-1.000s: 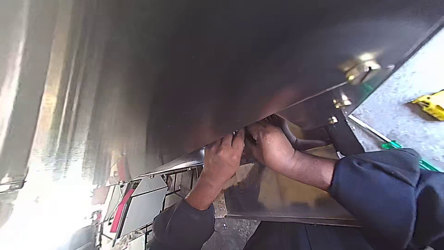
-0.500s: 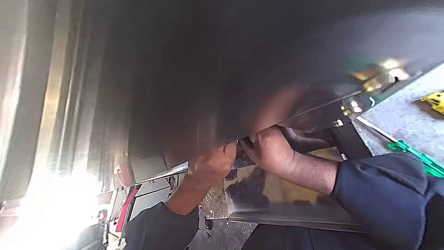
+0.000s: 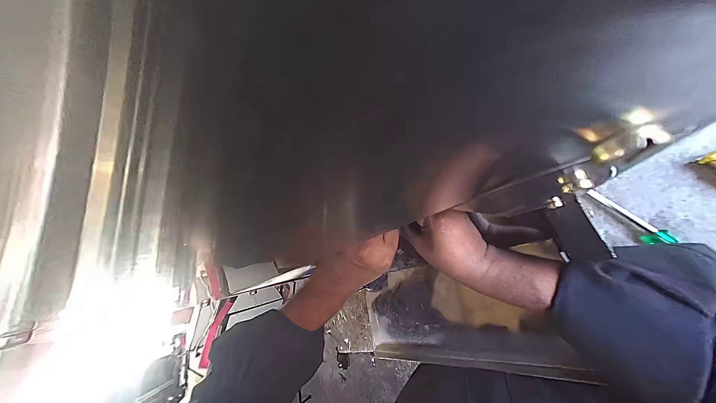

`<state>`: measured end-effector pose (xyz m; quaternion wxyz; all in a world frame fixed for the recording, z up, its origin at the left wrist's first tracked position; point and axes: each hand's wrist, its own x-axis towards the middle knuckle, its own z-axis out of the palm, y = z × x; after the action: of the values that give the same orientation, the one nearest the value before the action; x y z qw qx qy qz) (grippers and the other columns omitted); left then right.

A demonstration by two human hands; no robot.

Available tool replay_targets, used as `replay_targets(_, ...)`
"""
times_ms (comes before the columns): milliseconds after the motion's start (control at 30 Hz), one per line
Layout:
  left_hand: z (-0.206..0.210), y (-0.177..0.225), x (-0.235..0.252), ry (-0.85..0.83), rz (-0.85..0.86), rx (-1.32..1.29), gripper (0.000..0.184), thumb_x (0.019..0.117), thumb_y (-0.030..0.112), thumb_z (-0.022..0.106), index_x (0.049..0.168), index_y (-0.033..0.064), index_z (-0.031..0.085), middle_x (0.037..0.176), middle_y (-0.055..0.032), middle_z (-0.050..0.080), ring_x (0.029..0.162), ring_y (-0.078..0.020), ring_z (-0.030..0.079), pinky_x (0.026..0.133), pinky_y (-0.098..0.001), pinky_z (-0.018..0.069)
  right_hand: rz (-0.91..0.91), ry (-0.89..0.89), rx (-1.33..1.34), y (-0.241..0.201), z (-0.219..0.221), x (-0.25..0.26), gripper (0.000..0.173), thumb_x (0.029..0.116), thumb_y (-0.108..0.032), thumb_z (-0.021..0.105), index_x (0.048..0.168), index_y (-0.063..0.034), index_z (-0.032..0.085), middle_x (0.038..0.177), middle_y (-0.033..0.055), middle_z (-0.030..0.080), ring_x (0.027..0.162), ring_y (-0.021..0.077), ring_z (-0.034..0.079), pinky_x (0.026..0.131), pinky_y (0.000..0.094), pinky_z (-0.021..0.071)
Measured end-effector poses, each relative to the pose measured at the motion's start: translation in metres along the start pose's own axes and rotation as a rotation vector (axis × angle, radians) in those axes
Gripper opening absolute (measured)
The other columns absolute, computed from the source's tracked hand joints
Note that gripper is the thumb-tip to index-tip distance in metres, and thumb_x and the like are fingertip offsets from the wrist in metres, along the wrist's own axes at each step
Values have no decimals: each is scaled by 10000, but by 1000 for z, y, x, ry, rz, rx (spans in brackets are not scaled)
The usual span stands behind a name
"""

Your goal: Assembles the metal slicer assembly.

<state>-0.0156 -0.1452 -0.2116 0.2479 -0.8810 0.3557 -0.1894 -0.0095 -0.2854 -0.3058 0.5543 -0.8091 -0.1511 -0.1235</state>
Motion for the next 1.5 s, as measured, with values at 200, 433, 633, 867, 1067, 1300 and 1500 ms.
replay_targets(200,-32,-24,-10,114,-35,102,153,996,9,570,973,-23,717,769,-167,718,670,-312,705,611,-427,543,-218,172,89,-28,2,17,84,905,-178,709,853,-125,747,777,33,707,767,164,697,681,352,568)
replay_targets(433,-4,-5,1,87,15,0,165,985,13,585,1003,-9,748,813,-156,743,701,-304,728,623,-387,572,-61,59,15,-2,1,5,161,924,-215,674,816,-104,717,756,61,692,730,202,696,641,410,573)
replay_targets(633,-37,-19,-3,172,-153,86,188,985,4,593,836,-52,695,695,-180,684,621,-294,680,581,-397,524,-281,231,83,-36,-3,27,44,857,-147,737,824,-121,750,758,51,706,749,193,702,652,377,561)
replay_targets(867,4,-12,-17,244,-31,18,207,995,73,555,947,26,751,729,-106,690,592,-244,643,504,-351,485,-194,109,-28,-7,0,8,135,917,-192,675,814,-117,720,762,56,701,744,206,706,648,402,581)
replay_targets(1067,-30,-24,-13,228,-117,79,132,1000,12,592,948,-44,700,750,-189,690,660,-318,690,638,-423,546,-319,217,26,-34,-5,26,84,907,-161,710,835,-128,739,760,35,698,741,170,695,630,339,555)
replay_targets(1300,-1,-9,-9,198,-69,24,187,975,40,590,950,21,774,740,-130,719,614,-279,687,553,-375,535,-189,140,-7,-8,1,11,143,917,-182,676,804,-104,717,737,56,685,708,190,689,622,382,570)
replay_targets(1500,-31,-20,-10,222,-161,97,145,990,10,602,923,-54,713,716,-180,685,646,-300,684,629,-393,538,-317,224,93,-32,1,26,97,913,-152,709,829,-109,732,760,38,695,740,171,688,648,347,560)
